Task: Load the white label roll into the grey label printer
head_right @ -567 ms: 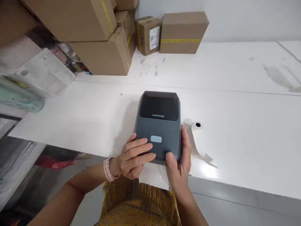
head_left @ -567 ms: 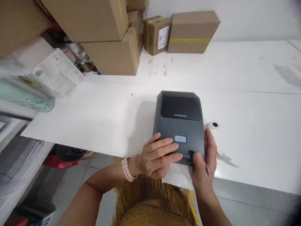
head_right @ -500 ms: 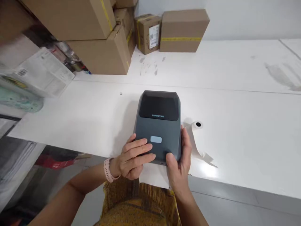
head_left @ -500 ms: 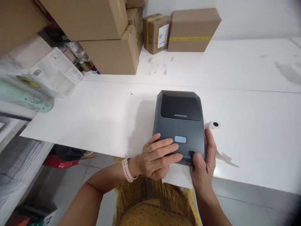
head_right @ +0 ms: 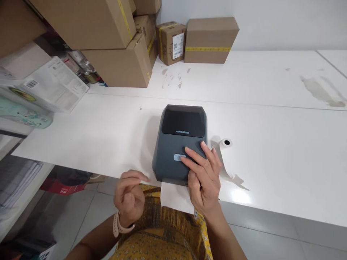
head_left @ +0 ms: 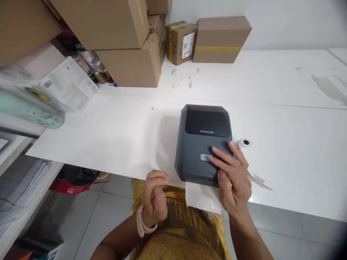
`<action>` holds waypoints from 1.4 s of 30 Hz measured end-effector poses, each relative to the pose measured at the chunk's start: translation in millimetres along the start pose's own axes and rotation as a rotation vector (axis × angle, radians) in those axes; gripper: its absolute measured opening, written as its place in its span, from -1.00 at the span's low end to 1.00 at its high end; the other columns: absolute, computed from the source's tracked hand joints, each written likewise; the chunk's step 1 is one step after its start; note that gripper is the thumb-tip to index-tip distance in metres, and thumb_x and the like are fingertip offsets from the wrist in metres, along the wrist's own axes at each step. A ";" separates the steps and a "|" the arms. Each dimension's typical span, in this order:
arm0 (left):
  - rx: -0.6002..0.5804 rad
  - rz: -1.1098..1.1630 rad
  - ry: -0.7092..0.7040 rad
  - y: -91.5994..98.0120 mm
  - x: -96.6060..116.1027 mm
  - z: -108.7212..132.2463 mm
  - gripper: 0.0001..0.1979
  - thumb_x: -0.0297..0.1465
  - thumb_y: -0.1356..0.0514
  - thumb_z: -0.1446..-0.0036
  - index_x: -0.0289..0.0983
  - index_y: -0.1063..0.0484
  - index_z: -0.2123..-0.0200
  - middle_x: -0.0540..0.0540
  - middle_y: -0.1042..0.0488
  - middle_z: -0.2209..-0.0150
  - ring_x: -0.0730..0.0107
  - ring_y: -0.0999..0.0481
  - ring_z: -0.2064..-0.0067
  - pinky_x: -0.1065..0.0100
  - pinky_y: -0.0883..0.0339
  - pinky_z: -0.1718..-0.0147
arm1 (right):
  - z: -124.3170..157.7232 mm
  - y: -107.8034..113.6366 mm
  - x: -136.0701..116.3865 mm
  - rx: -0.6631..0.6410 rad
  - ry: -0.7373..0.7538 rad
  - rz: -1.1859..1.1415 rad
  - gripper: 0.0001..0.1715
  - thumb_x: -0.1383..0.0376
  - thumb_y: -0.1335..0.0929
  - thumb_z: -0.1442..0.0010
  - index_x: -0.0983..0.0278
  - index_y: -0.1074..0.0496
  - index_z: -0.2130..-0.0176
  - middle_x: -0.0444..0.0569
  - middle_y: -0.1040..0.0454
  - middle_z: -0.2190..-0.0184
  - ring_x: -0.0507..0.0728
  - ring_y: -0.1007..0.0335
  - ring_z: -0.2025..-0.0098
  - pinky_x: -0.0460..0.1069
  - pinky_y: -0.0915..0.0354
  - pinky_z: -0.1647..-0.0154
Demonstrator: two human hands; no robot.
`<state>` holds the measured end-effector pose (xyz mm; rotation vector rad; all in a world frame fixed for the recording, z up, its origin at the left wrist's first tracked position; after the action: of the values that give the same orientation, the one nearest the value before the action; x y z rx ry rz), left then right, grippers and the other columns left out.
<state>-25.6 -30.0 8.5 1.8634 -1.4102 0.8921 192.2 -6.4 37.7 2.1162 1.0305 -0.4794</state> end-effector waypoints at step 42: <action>-0.202 -0.114 0.025 -27.8 3.4 -12.0 -0.46 -0.31 -0.10 -0.34 -0.23 -0.21 -0.35 -0.32 -0.25 -0.33 -0.03 -0.28 -0.34 -0.08 -0.25 -0.27 | -18.4 2.8 -11.5 -0.176 0.108 0.296 -0.77 0.19 -0.27 -0.42 0.16 -0.51 0.14 -0.08 -0.46 -0.26 0.36 0.00 -0.49 0.44 0.34 -0.44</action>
<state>0.3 -15.8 15.9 1.7547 -1.3127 0.6883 187.7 0.1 58.1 2.1062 0.7687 -0.1264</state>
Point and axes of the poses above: each hand's wrist, its own z-axis away from the middle knuckle, its own y-axis out of the back of the hand, x = y × z, the point moved 4 cm from there along -z, towards the middle knuckle
